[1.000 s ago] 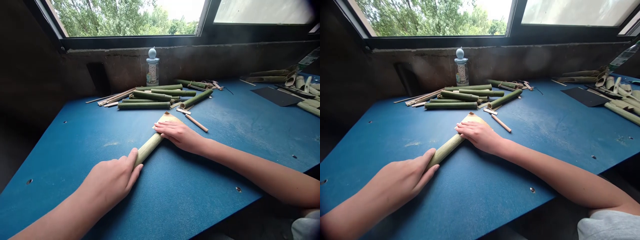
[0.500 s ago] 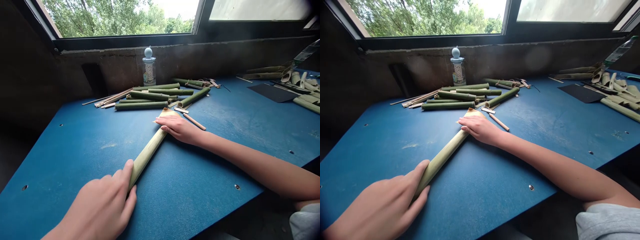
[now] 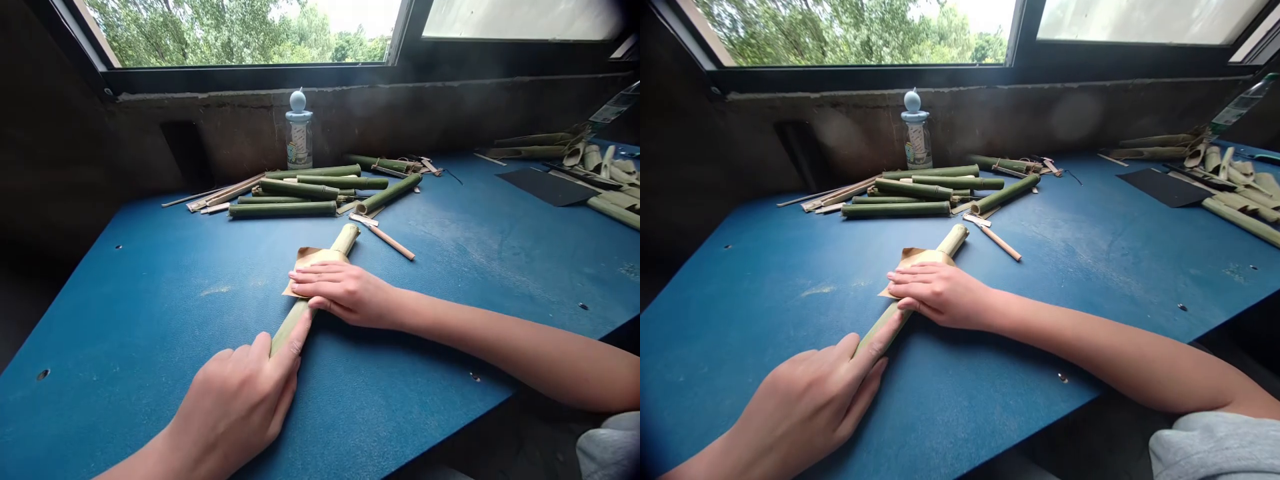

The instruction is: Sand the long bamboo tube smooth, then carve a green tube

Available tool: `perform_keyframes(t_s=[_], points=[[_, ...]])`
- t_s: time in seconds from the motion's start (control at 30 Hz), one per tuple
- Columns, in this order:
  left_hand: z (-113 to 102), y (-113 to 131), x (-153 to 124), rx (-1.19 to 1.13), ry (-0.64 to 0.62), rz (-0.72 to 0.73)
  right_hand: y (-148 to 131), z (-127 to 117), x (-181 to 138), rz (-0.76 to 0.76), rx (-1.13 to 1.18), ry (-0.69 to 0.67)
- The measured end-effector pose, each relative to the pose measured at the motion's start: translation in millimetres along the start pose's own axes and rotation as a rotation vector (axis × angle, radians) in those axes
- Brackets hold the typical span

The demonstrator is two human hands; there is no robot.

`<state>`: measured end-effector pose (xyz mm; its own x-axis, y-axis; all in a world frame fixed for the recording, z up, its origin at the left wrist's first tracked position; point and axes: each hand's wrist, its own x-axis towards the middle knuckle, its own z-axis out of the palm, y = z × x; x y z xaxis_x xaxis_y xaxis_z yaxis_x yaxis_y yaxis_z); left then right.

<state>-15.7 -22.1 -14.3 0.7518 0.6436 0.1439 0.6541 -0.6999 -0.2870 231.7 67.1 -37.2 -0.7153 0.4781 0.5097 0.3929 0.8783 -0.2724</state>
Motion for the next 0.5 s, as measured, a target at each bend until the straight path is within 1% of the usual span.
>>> perform_keyframes(t_s=[0.07,0.13,0.2,0.27,0.37,0.4,0.47,0.5], points=[[-1,-1,-1,-0.026,-0.041,0.01,11,-4,0,0.015,-0.008,0.002],[0,-2,-1,-0.039,-0.063,0.011,31,-9,-2,0.105,-0.028,0.039],[2,-3,0,-0.047,-0.067,0.016,42,-12,-3,0.195,-0.029,0.081],[4,-4,1,-0.059,-0.061,0.019,36,-10,-1,0.198,0.013,0.089],[5,-5,0,-0.071,-0.047,0.019,10,-3,4,0.07,0.109,0.024],[5,-5,0,-0.075,-0.044,0.022,5,-2,5,0.027,0.129,-0.004],[5,-5,0,-0.087,-0.04,0.026,8,-3,5,0.006,0.125,-0.034],[5,-5,1,-0.094,-0.04,0.024,14,-5,4,0.037,0.102,-0.029]])
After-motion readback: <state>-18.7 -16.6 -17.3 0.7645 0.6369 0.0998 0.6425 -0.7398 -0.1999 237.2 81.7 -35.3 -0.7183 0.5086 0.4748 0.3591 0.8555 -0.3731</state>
